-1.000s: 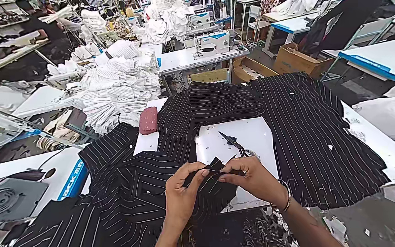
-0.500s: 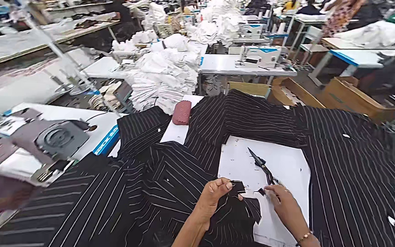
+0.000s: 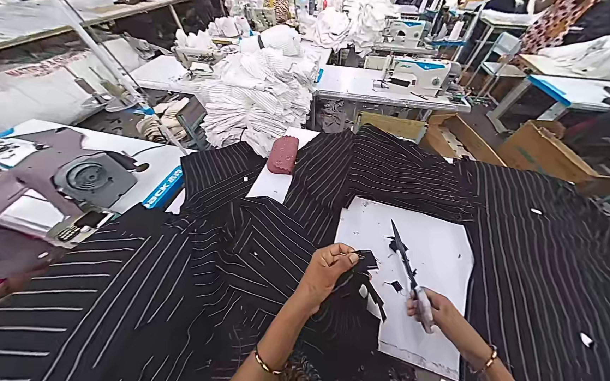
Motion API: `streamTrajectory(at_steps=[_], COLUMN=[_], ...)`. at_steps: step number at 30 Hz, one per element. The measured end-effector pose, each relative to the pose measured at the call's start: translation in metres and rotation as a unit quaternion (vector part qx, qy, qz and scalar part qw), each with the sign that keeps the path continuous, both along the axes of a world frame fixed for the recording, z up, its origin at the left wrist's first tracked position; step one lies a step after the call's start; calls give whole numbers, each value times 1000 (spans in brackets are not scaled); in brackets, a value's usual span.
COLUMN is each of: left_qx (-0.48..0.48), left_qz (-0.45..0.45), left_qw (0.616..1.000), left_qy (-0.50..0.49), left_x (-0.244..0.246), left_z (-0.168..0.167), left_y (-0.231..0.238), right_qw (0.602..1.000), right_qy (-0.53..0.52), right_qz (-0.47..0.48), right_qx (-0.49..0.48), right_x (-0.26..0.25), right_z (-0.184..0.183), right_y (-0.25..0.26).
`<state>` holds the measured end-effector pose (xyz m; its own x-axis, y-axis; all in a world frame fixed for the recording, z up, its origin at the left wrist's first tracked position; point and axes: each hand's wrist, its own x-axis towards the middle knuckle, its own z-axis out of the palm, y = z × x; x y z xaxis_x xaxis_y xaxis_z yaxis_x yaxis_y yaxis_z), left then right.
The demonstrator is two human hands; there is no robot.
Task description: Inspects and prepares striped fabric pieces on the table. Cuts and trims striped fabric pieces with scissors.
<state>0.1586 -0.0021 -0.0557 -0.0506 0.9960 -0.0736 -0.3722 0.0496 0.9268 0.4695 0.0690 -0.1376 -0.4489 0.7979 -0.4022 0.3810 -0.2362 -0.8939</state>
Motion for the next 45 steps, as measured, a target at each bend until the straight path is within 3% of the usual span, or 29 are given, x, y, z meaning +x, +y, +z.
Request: streamTrajectory(at_steps=[4, 9, 15, 22, 31, 45], left_qx=[-6, 4, 46, 55, 51, 44], left_qz=[22, 25, -4, 71, 109, 70], left_qw=[999, 997, 990, 974, 969, 977], left_qy=[42, 67, 136, 206, 218, 199], left_x=[1, 3, 14, 16, 16, 24], left_z=[5, 12, 16, 17, 14, 2], left_y=[13, 27, 29, 30, 43, 76], right_qw=[986, 978, 976, 976, 986, 988], right_qy=[155, 134, 89, 84, 69, 100], right_qz=[22, 147, 198, 196, 146, 112], right_qx=[-57, -56, 17, 41, 38, 45], right_x=[-5, 17, 4, -3, -8, -33], right_z=[33, 46, 59, 58, 51, 42], right_y=[-49, -71, -47, -43, -42, -12])
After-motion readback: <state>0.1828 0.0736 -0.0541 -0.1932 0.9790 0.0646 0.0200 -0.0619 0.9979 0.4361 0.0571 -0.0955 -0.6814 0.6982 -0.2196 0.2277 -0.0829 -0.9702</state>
